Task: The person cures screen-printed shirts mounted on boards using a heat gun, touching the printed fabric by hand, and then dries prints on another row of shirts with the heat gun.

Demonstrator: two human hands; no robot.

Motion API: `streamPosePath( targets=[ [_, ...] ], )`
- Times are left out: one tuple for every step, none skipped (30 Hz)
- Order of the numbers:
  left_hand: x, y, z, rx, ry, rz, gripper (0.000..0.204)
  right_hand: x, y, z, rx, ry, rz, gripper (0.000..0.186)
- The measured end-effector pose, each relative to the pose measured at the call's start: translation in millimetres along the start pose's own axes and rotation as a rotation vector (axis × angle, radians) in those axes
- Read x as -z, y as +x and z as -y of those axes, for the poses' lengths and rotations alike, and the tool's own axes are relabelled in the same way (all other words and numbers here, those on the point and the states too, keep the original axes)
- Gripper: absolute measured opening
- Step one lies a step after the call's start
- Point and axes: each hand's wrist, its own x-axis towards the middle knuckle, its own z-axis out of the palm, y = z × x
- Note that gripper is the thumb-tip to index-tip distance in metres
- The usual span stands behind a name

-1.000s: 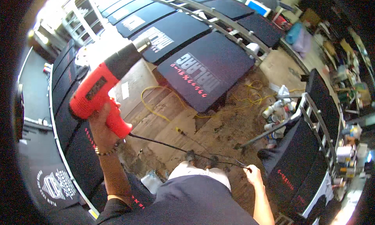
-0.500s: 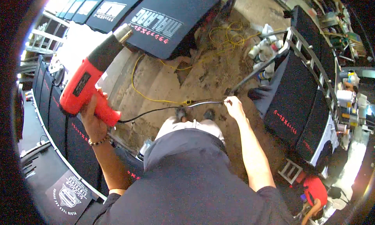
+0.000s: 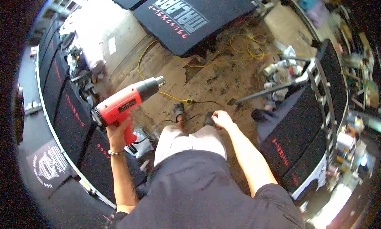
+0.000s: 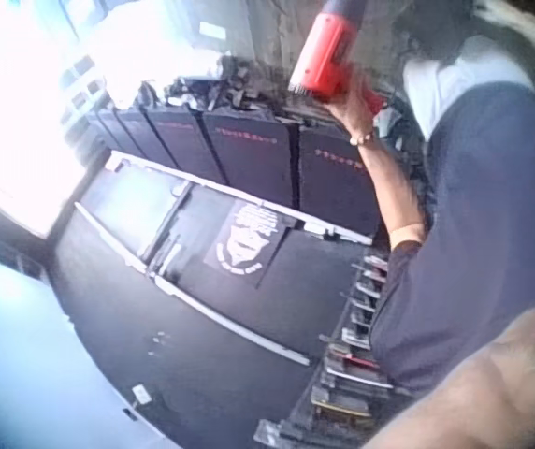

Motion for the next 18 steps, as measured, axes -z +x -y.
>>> streamPosePath(
  targets=[
    [-9.8, -0.4, 16.8, 0.005, -0.010, -0.033, 0.047, -12.4, 19.0, -12.7, 0.020, -0.050, 0.011, 0.030],
    [-21.6, 4.3, 37.2, -0.032, 0.005, -0.083, 0.045, -19.0, 32.2, -17.4, 0.068, -0.084, -0.007, 0.030],
    [-27.2, 11.9, 63.4, -0.067, 0.029, -0.127, 0.044, -32.9, 50.7, -28.2, 0.113, -0.108, -0.024, 0.030],
    [-30.5, 24.5, 97.2, -0.026, 0.043, -0.175, 0.043, -42.4, 84.2, -44.3, 0.246, -0.072, -0.034, 0.031],
    [-27.3, 33.7, 131.9, -0.011, 0.055, -0.190, 0.043, -52.8, 114.6, -40.7, 0.123, -0.035, 0.105, 0.031],
    [-28.1, 45.8, 163.6, -0.053, 0.060, -0.214, 0.043, -69.1, 144.7, -45.0, 0.189, -0.036, 0.056, 0.031],
    [-32.1, 59.3, 197.5, -0.099, 0.059, -0.245, 0.042, -87.1, 176.9, -55.2, 0.262, -0.042, 0.007, 0.031],
    [-40.0, 74.8, 226.0, -0.090, 0.138, -0.250, 0.040, -108.6, 210.9, -71.3, 0.268, -0.049, 0.016, 0.031],
    [-43.5, 96.8, 267.0, -0.098, 0.131, -0.256, 0.040, -132.3, 250.7, -90.2, 0.197, -0.021, 0.058, 0.031],
    [-45.1, 122.3, 314.8, 0.027, 0.083, -0.195, 0.037, -155.5, 290.8, -108.1, 0.123, 0.009, 0.101, 0.032],
    [-37.7, 139.6, 371.1, 0.165, 0.043, -0.145, 0.035, -193.4, 326.6, -127.5, 0.130, 0.007, 0.118, 0.032],
    [-40.0, 163.0, 416.2, 0.235, 0.189, -0.082, 0.029, -222.0, 361.6, -147.1, 0.116, -0.141, 0.129, 0.036],
    [-48.5, 178.0, 464.7, 0.239, 0.186, -0.092, 0.029, -248.0, 393.5, -168.8, 0.100, -0.285, 0.140, 0.041],
    [-60.4, 189.0, 521.6, 0.320, 0.086, -0.077, 0.027, -287.1, 421.3, -204.9, 0.101, -0.296, 0.159, 0.041],
    [-73.4, 200.3, 575.9, 0.391, -0.026, -0.052, 0.024, -318.1, 441.5, -242.0, 0.146, -0.358, 0.054, 0.047],
    [-95.7, 218.0, 638.5, 0.392, -0.065, 0.036, 0.024, -328.5, 463.5, -280.7, 0.174, -0.422, -0.075, 0.054],
    [-125.9, 232.0, 702.7, 0.395, -0.108, 0.131, 0.025, -327.4, 484.0, -315.3, 0.143, -0.446, -0.095, 0.054],
    [-141.3, 237.7, 738.0, 0.415, -0.181, 0.091, 0.026, -336.3, 505.1, -323.7, 0.138, -0.491, -0.068, 0.055]
  ],
)
